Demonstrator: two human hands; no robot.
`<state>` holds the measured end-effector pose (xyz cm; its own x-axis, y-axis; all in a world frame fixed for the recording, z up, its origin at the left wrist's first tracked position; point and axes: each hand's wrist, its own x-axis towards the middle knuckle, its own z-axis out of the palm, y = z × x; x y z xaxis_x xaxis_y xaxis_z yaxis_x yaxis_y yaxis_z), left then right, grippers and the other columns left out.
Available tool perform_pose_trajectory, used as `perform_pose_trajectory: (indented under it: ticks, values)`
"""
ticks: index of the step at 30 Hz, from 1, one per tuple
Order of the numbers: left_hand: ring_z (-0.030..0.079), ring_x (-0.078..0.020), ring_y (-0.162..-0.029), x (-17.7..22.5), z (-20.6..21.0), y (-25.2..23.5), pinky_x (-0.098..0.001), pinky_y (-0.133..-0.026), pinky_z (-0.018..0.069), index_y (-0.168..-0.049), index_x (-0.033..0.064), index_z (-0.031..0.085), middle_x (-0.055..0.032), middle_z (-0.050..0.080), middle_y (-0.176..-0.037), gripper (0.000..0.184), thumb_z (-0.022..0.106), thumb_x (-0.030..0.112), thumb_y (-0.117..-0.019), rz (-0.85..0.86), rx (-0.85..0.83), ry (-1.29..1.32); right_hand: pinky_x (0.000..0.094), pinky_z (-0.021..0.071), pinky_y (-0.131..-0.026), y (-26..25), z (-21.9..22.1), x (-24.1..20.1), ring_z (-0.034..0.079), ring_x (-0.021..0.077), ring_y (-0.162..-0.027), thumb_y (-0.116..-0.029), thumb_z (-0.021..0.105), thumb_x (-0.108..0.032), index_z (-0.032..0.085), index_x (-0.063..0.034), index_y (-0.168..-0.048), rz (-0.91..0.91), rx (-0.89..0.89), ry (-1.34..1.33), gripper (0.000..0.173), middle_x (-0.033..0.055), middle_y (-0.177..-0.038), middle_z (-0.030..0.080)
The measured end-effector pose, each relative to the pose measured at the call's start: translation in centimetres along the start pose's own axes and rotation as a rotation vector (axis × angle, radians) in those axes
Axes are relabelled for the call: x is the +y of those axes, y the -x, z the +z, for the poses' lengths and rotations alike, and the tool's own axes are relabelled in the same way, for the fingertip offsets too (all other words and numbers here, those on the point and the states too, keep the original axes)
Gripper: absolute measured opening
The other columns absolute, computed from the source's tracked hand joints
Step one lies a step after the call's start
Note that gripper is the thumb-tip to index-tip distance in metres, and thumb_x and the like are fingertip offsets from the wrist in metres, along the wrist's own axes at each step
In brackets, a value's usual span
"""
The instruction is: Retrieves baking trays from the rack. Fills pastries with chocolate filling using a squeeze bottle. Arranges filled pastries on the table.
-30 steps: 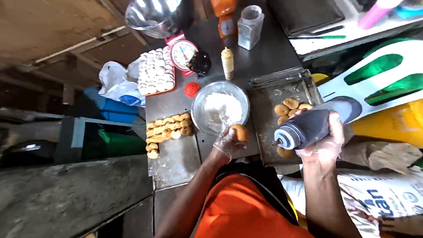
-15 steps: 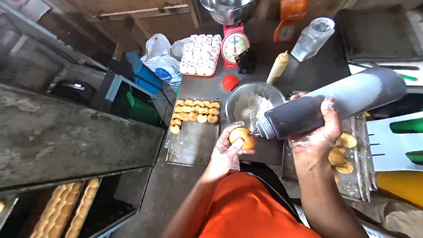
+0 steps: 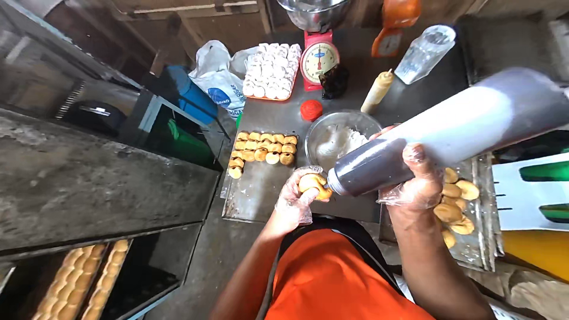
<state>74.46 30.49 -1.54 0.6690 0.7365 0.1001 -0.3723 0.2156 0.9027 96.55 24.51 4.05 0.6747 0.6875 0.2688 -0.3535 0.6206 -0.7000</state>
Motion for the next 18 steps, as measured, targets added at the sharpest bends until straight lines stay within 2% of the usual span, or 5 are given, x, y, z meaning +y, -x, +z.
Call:
perform_pose_trajectory:
  ticks: [5, 8, 12, 15, 18]
  values:
    - [0.066, -0.0255, -0.109, -0.4, -0.1, 0.2, -0.0425, -0.096, 0.0579, -0.141, -0.0064, 0.045, -0.0185, 0.062, -0.127, 0.043, 0.056, 0.0, -0.0999, 0.017, -0.078, -0.184, 0.0528, 0.0567, -0.096, 0.1, -0.1, 0.2, 0.067, 0.0332, -0.11, -0.088, 0.077, -0.026, 0.062, -0.0034, -0.124, 0.027, -0.005, 0.083, 0.045, 0.0193, -0.117, 0.069]
    - [0.069, -0.0281, -0.104, -1.1, 0.9, 0.6, -0.047, -0.09, 0.0612, -0.145, -0.003, 0.039, -0.0178, 0.061, -0.126, 0.046, 0.053, 0.002, -0.1017, 0.01, -0.018, -0.008, 0.052, 0.0557, -0.097, 0.8, 1.0, 0.9, 0.067, 0.0337, -0.112, -0.0927, 0.071, -0.031, 0.063, -0.004, -0.123, -0.005, 0.072, -0.02, 0.041, 0.0196, -0.118, 0.069]
    - [0.068, -0.0298, -0.106, -1.2, 1.6, 0.8, -0.0505, -0.089, 0.0607, -0.145, -0.0002, 0.037, -0.0165, 0.061, -0.127, 0.046, 0.051, 0.002, -0.1012, 0.051, 0.032, 0.146, 0.0526, 0.0542, -0.1, 1.7, 1.5, 1.4, 0.065, 0.0344, -0.115, -0.0949, 0.068, -0.034, 0.06, -0.0035, -0.126, -0.003, 0.125, -0.08, 0.044, 0.0209, -0.122, 0.067]
    - [0.068, -0.0258, -0.106, 0.5, -0.2, 0.7, -0.0439, -0.091, 0.0609, -0.14, -0.007, 0.044, -0.0184, 0.062, -0.125, 0.044, 0.058, 0.004, -0.1003, 0.06, -0.032, -0.186, 0.0497, 0.0578, -0.094, 1.6, 0.5, 1.5, 0.069, 0.0301, -0.108, -0.0896, 0.076, -0.028, 0.064, -0.0064, -0.122, 0.015, -0.027, -0.011, 0.04, 0.0166, -0.115, 0.07]
    - [0.066, -0.0148, -0.11, 2.5, -0.7, 1.0, -0.0325, -0.098, 0.0569, -0.135, -0.0041, 0.054, -0.0123, 0.065, -0.126, 0.04, 0.064, 0.006, -0.098, 0.06, -0.108, -0.567, 0.0488, 0.0593, -0.091, 0.9, 0.2, 0.7, 0.07, 0.0276, -0.104, -0.0818, 0.083, -0.019, 0.065, -0.0065, -0.12, 0.071, -0.199, 0.106, 0.044, 0.014, -0.112, 0.071]
